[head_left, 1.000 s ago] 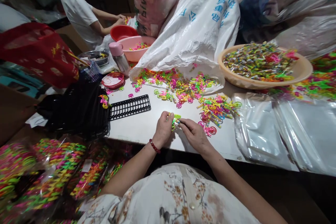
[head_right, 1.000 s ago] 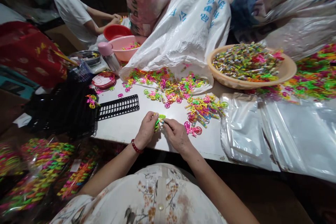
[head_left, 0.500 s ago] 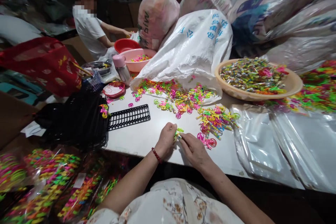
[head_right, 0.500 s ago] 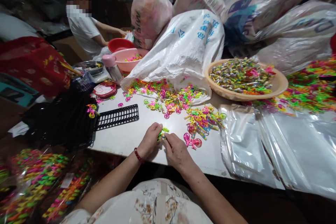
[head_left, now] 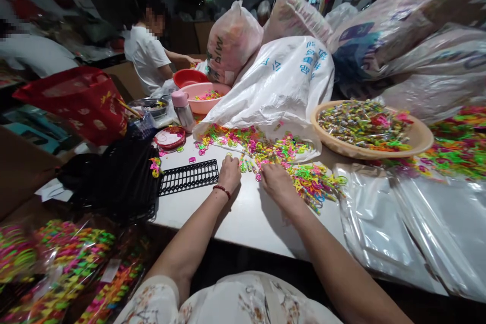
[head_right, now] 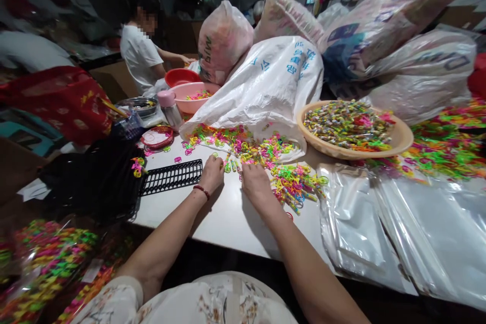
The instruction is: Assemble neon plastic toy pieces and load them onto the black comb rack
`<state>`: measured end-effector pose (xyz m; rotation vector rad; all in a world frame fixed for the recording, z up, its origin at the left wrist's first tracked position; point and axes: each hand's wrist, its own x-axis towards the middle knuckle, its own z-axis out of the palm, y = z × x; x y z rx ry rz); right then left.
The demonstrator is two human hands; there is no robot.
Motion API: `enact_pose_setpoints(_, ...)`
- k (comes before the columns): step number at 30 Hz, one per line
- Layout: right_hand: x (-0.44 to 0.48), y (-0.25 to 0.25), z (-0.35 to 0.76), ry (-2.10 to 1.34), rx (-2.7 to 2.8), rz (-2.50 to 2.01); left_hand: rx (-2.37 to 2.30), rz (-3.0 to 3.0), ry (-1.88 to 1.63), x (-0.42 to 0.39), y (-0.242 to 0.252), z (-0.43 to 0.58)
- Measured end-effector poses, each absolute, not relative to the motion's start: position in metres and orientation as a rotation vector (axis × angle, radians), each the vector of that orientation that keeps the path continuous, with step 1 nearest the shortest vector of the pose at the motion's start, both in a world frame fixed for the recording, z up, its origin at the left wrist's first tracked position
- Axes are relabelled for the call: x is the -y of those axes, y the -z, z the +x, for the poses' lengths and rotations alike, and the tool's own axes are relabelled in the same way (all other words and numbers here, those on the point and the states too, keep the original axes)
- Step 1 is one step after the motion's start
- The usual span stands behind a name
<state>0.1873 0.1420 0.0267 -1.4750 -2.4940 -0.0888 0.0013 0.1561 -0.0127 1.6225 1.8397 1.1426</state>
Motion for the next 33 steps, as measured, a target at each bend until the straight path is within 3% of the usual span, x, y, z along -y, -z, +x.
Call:
enact_pose_setpoints(8,-0.183,0.009,0.130,0.070,2.580,-1.605,-1.678,1.102,-1.423,-0.127,0.015,-0.012)
enact_pose_setpoints(15,-0.185,0.013,0.130,0.050,2.601,-1.587,-1.431,0.879,-1.395,-0.105,0.017,-0.013)
enact_pose_setpoints(23,-0.185,0.011,0.134,-0.041,2.578,-1.569,-1.779,1.457,-1.219,-0.112,0.009,-0.006)
enact_pose_setpoints(26,-0.186,0.004,0.138,-0.111,2.512,-1.587,-2.027,1.872,-0.916,-0.133,0.004,-0.012)
enact_pose_setpoints(29,-0.183,-0.008,0.149,-0.137,2.386,-1.623,-1.950,1.976,-0.723,-0.150,0.003,-0.019)
enact_pose_setpoints(31,-0.177,-0.014,0.159,-0.298,2.177,-1.634,-1.886,1.951,-0.697,-0.155,0.004,-0.022)
enact_pose_setpoints(33,-0.165,-0.016,0.170,-0.683,1.840,-1.560,-1.857,1.889,-0.697,-0.155,0.005,-0.022)
